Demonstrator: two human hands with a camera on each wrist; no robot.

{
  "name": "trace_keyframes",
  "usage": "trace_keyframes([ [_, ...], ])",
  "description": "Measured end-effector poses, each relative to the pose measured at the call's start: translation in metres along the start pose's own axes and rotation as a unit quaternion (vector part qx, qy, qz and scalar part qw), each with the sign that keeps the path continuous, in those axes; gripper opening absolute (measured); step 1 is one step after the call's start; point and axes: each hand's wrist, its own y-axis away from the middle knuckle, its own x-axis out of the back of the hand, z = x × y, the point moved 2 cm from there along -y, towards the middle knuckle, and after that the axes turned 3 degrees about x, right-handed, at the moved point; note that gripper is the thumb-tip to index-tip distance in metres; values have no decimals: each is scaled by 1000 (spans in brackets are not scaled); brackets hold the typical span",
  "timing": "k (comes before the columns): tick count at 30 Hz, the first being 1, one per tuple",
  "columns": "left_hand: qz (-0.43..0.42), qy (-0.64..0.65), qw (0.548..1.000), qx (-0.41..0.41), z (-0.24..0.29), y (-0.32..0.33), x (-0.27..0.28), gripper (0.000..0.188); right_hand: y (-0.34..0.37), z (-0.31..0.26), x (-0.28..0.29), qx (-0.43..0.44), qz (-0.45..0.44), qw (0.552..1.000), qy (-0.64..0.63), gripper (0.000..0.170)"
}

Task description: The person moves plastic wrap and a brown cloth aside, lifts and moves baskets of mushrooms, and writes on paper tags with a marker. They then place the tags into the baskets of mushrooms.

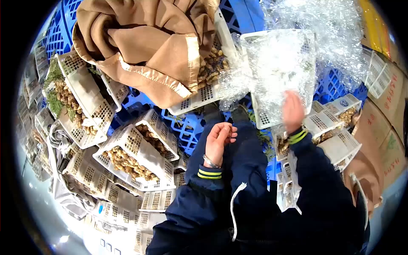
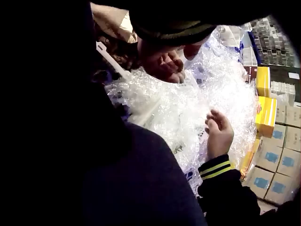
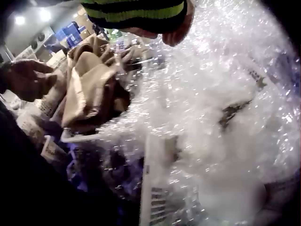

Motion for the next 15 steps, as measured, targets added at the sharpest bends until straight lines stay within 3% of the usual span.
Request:
trace_keyframes([
  [1,-4,2,1000,3,-3,1,-3,17,14,-23,-22,222,-76,942,242,36],
  [2,-5,2,1000,8,-6,1,-4,17,20,-37,-50,267,-144,933,194,39],
  [4,-5,2,1000,14,-9,0,-2,17,-4,-59,-100,248,-213,915,236,57],
  [5,1,3,1000,12,-12,1,-1,17,-21,-39,-129,278,-215,872,340,59],
  [6,9,6,1000,4,-13,2,0,17,-34,-19,-149,297,-200,817,452,53],
  [7,15,8,1000,-2,-14,3,3,17,-44,14,-162,262,-291,792,468,40],
  [9,18,13,1000,1,-19,7,8,17,-43,25,-158,278,-360,760,465,27],
  [12,39,19,999,-7,-23,-1,14,16,-39,7,-94,314,-262,886,219,18],
  [15,29,36,999,-9,-22,0,6,17,-38,-36,-30,209,-169,959,92,17],
])
